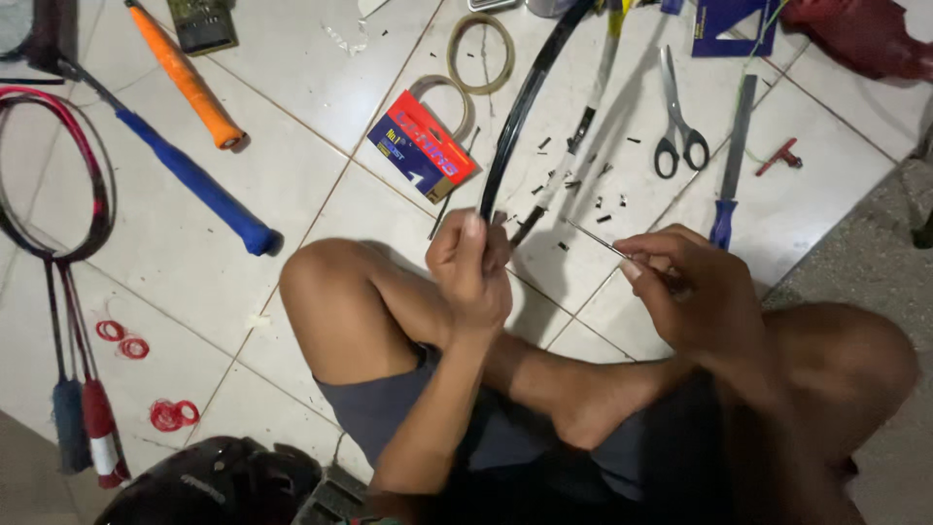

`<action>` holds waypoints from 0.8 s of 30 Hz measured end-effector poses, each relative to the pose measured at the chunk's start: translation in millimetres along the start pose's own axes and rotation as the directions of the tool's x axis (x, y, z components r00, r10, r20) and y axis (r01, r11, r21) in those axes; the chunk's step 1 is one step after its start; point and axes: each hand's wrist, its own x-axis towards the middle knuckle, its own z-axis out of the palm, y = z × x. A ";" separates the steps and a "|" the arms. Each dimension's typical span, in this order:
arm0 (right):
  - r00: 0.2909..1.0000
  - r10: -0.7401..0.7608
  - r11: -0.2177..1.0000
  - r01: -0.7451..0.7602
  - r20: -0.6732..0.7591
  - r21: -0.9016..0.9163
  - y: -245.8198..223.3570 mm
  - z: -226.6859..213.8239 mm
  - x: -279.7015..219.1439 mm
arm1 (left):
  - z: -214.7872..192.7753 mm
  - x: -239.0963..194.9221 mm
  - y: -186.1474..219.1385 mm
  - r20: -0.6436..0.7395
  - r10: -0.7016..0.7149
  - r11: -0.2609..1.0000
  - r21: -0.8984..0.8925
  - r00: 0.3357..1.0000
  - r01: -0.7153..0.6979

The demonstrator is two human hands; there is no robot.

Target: The person sits on the floor and uses a screwdriver to remove small black grommets from a badminton racket frame. They then open a package of Li-Ning strings, dip a needle into a container of white paste, and begin threading the string through the racket frame.

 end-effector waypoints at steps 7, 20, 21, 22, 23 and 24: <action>0.997 0.083 0.994 -0.083 0.004 0.070 -4.7 1.2 16.1 | -24.5 2.0 20.5 -0.024 0.104 0.981 -0.164 0.994 -0.106; 0.881 -0.471 0.849 0.439 -0.044 -0.294 -51.7 12.4 -6.4 | 13.3 1.2 83.3 0.553 0.395 0.876 0.015 0.734 -0.482; 0.802 -0.597 0.691 0.515 0.001 -0.507 -51.8 15.3 -4.4 | 17.9 0.7 88.1 0.560 0.424 0.863 -0.013 0.711 -0.504; 0.803 -0.596 0.691 0.514 0.001 -0.508 -43.7 17.8 -8.3 | 18.5 0.5 91.0 0.560 0.424 0.864 -0.015 0.712 -0.503; 0.771 -0.635 0.628 0.545 0.039 -0.556 -35.6 20.3 -11.8 | 19.1 0.3 94.2 0.589 0.416 0.862 -0.013 0.693 -0.506; 0.738 -0.670 0.560 0.572 0.079 -0.600 -27.5 22.8 -15.2 | 19.6 0.2 97.4 0.617 0.407 0.861 -0.012 0.674 -0.509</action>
